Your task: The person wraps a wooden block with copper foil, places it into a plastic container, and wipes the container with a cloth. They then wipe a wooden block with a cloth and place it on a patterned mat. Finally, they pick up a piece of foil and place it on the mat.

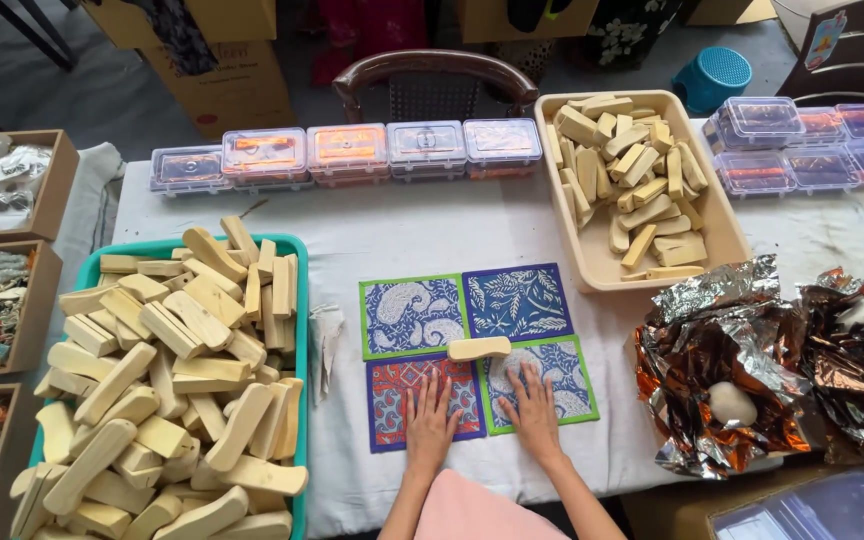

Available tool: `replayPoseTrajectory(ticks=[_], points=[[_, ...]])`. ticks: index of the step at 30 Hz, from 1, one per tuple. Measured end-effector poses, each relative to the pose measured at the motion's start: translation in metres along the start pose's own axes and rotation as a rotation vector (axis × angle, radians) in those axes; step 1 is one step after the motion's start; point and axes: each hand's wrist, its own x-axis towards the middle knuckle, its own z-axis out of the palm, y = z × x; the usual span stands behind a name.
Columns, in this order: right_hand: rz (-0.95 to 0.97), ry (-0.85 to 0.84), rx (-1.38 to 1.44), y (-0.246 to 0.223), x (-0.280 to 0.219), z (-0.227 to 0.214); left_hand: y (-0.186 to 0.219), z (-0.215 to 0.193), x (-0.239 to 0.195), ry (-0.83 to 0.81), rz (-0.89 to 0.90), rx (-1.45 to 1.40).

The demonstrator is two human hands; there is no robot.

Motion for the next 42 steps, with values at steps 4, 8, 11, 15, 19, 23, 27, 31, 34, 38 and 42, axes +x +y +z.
replayPoseTrajectory(ticks=[4,8,11,15,19,23,27,31,34,38,42], points=[[0.053,-0.051,0.027,0.003,-0.004,0.011,0.002,-0.003,-0.001,-0.006,0.028,0.020],[0.037,-0.043,-0.006,0.006,-0.007,0.015,0.003,-0.007,-0.001,0.029,0.027,0.010],[0.050,-0.053,-0.003,0.000,-0.007,0.008,0.004,-0.008,-0.001,0.044,0.030,-0.002],[0.043,-0.057,-0.007,-0.001,0.000,0.007,0.000,-0.005,0.002,0.060,0.023,0.008],[-0.008,0.017,0.017,0.004,0.003,0.013,-0.001,-0.006,-0.002,0.079,-0.001,-0.030],[0.033,-0.050,0.016,0.014,-0.010,0.009,0.003,0.007,-0.011,0.106,-0.059,-0.101],[0.043,-0.098,-0.012,0.021,0.004,0.013,0.025,-0.012,0.011,0.271,-0.117,-0.195],[0.002,-0.111,-0.018,0.026,0.001,0.003,0.058,-0.035,0.071,0.320,-0.087,-0.183],[0.011,-0.188,-0.004,0.026,0.005,-0.007,0.066,-0.044,0.122,0.111,0.110,-0.001],[-0.069,-0.122,0.031,0.029,0.006,-0.007,0.036,-0.015,0.142,-0.236,0.146,0.162],[-0.050,-0.215,0.062,0.030,0.006,-0.013,0.012,-0.008,0.134,-0.192,0.219,0.113]])
